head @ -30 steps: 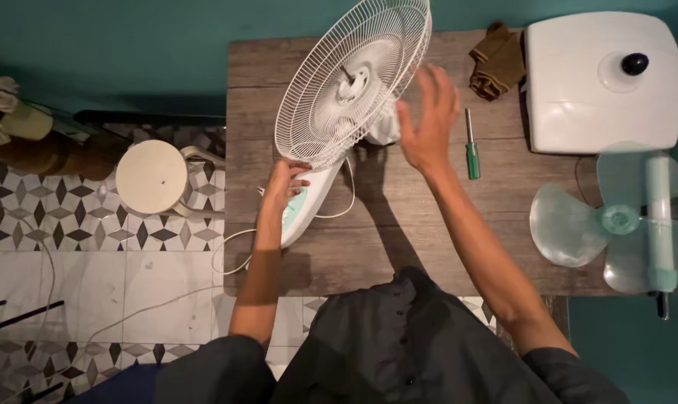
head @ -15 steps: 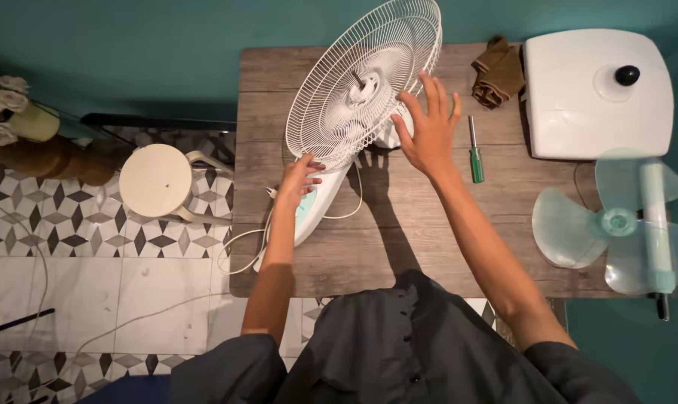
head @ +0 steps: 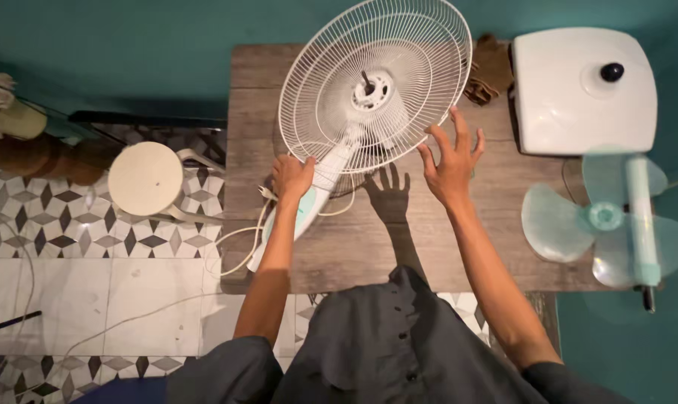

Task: The person disassembles a standing electric fan on a wooden table. They remove the fan head, the central cap, the fan blades, and the front grille, placing each part on the table.

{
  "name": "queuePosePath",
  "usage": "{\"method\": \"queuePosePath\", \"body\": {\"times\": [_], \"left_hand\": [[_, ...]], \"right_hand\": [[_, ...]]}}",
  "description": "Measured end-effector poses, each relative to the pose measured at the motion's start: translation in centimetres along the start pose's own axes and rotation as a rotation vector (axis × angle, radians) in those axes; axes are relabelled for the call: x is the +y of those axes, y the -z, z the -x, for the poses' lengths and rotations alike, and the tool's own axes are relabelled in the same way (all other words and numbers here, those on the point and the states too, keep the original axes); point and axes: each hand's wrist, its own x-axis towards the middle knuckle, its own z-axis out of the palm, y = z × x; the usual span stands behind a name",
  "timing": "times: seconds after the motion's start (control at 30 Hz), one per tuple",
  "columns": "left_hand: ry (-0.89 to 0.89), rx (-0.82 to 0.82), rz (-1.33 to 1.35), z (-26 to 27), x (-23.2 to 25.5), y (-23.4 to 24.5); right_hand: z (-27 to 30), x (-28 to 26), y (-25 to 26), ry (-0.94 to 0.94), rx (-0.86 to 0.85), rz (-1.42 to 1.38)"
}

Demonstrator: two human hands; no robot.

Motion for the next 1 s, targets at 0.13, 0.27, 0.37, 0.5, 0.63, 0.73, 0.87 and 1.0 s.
{"method": "queuePosePath", "body": {"times": [0.13, 0.27, 0.37, 0.5, 0.63, 0.73, 0.87, 1.0], "left_hand": [[0.072, -0.013, 0.064, 2.3, 2.4, 0.5], [-0.024, 0.122, 0.137, 3.7, 2.4, 0.3], [-0.117, 0.225, 0.141, 4.3, 3.0, 0.6], [-0.217, 0.29, 0.128, 4.8, 5.3, 0.9], [-0.403, 0.293, 0.038, 4.6, 8.6, 0.1], [-0.496, 0.165, 0.03, 4.0, 11.1, -1.8], [-0.688, 0.109, -0.01, 3.1, 13.4, -5.2], [-0.824, 0.075, -0.039, 3.0, 15.0, -6.9]], "right_hand": [[1.7, 0.9, 0.6, -0.033, -0.004, -0.009], [3.1, 1.7, 0.7, -0.027, 0.015, -0.004], [4.5, 2.1, 1.0, -0.064, 0.001, 0.02], [6.5, 3.2, 1.7, -0.074, 0.015, 0.023], [8.8, 4.8, 2.1, -0.051, 0.051, -0.024], [10.5, 5.4, 2.2, -0.06, 0.065, -0.002], [12.1, 5.3, 2.9, -0.15, 0.048, -0.048], [13.5, 5.1, 3.9, -0.225, 0.055, -0.175]]}}
